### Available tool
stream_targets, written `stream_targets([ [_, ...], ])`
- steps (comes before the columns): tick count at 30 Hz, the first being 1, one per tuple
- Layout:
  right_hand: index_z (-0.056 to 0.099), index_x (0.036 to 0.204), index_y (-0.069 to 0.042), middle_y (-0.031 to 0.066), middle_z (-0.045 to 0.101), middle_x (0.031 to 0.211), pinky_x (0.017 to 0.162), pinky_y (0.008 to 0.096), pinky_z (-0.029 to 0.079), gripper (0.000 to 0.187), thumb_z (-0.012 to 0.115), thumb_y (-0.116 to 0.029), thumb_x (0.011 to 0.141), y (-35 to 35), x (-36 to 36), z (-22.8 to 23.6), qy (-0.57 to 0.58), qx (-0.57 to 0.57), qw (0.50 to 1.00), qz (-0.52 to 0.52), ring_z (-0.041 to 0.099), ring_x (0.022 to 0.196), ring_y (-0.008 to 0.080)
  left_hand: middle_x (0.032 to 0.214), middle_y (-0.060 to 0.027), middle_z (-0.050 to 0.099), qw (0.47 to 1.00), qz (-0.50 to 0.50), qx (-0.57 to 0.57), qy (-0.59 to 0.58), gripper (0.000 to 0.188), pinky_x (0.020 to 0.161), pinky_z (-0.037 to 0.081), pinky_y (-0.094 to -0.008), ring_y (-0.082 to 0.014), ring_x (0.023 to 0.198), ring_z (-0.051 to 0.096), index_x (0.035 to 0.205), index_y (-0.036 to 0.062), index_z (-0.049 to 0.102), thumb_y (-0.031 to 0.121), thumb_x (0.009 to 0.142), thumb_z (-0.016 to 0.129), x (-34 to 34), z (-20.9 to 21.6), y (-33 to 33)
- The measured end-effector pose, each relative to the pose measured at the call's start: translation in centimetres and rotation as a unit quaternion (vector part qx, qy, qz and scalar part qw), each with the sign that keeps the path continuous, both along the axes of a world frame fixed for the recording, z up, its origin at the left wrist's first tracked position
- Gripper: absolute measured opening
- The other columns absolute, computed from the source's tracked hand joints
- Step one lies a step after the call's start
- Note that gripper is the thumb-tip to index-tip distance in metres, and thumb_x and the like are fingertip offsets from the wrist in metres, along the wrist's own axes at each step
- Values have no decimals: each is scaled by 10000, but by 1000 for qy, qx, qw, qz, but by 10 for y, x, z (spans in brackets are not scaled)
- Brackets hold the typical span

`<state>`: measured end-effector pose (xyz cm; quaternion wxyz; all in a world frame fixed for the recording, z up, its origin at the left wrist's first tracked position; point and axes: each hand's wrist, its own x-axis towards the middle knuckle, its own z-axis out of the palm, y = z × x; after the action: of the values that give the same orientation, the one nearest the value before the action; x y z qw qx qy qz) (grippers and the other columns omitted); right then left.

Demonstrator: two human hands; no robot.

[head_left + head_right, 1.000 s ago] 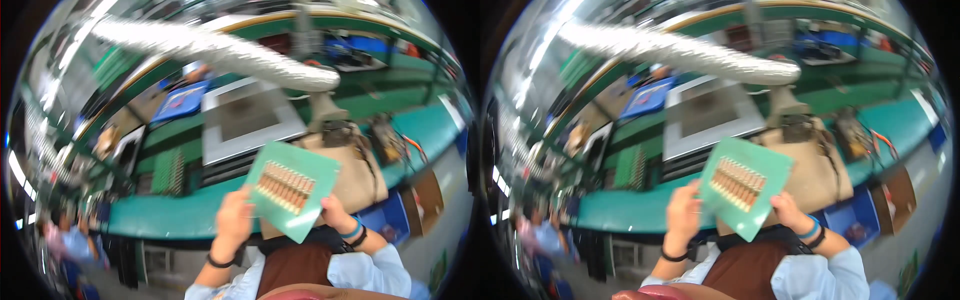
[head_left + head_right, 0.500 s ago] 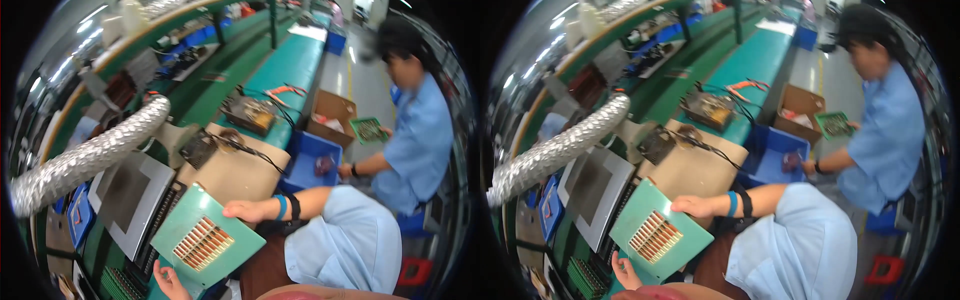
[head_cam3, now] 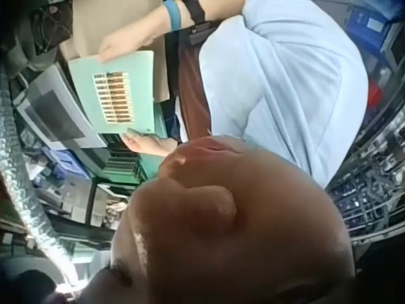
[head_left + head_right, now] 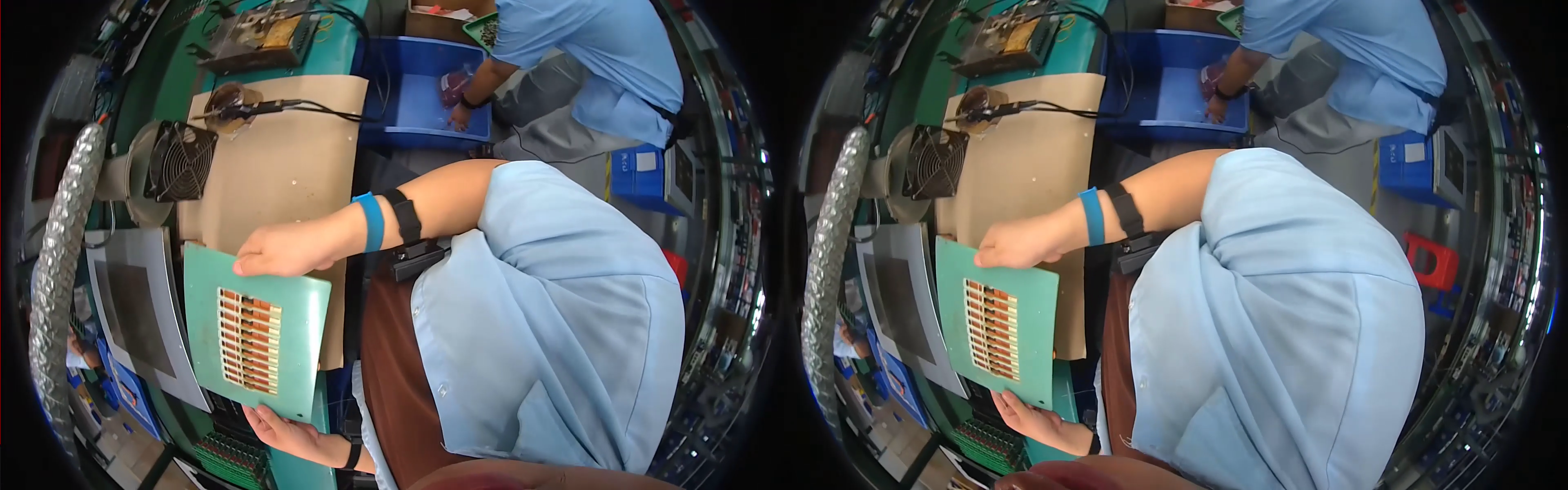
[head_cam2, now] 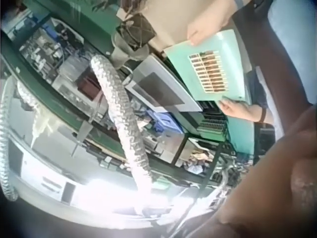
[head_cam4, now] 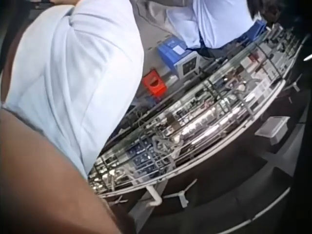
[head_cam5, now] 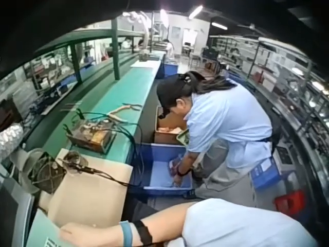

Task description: Soldering electronic components onto a printed circuit board using a soldering iron.

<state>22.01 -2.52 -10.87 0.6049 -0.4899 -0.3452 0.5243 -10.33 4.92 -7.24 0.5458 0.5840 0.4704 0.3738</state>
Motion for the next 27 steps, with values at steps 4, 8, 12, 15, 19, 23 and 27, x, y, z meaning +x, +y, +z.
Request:
stream_targets([
  [4,703,1099,49,61,717,913,788,317,536,332,588,-261,1059,-4,6,-9,-106,-10,994,9,614,858,120,1238,-105,671,997,4,31,66,458,796,515,-258,-139,1000,639,1472,-78,471,106,1062,558,-20,-10,6],
  [8,702,1180,39,51,729,926,780,293,544,297,563,-196,1062,-19,18,18,-200,-29,978,-41,642,879,96,1208,-86,691,997,-47,4,62,489,859,497,-237,-112,1029,637,1479,-88,463,74,1037,592,-9,-7,11],
  [12,626,1327,62,60,728,1020,777,277,540,356,524,-158,1066,6,15,11,-198,-2,980,-9,651,890,100,1172,-76,716,999,-12,26,22,486,883,477,-213,-90,1037,637,1469,-111,463,73,1041,600,-4,-21,5],
  [15,559,1404,71,63,719,1061,786,268,535,401,527,-121,1052,27,12,8,-228,-1,973,38,646,905,99,1144,-76,718,996,7,33,77,490,875,488,-218,-85,1009,638,1469,-121,459,67,1041,603,-15,-31,7],
  [19,483,1482,70,70,708,1088,802,255,528,477,531,-57,1024,47,14,8,-252,-37,965,60,638,933,91,1100,-70,716,998,21,10,65,489,847,498,-214,-72,964,633,1470,-123,459,56,1039,606,-4,-33,14],
  [23,437,1514,76,79,703,1085,813,248,524,532,536,-9,999,42,7,-3,-319,-57,945,48,630,952,81,1079,-64,713,996,32,3,80,486,824,499,-205,-60,943,627,1472,-116,462,40,1036,607,-5,-38,13],
  [27,406,1529,86,81,698,1084,812,246,521,561,540,4,990,46,6,-6,-297,-38,953,46,628,946,79,1099,-67,712,996,19,0,84,481,837,495,-203,-59,958,625,1474,-110,463,32,1036,603,-10,-42,17],
])
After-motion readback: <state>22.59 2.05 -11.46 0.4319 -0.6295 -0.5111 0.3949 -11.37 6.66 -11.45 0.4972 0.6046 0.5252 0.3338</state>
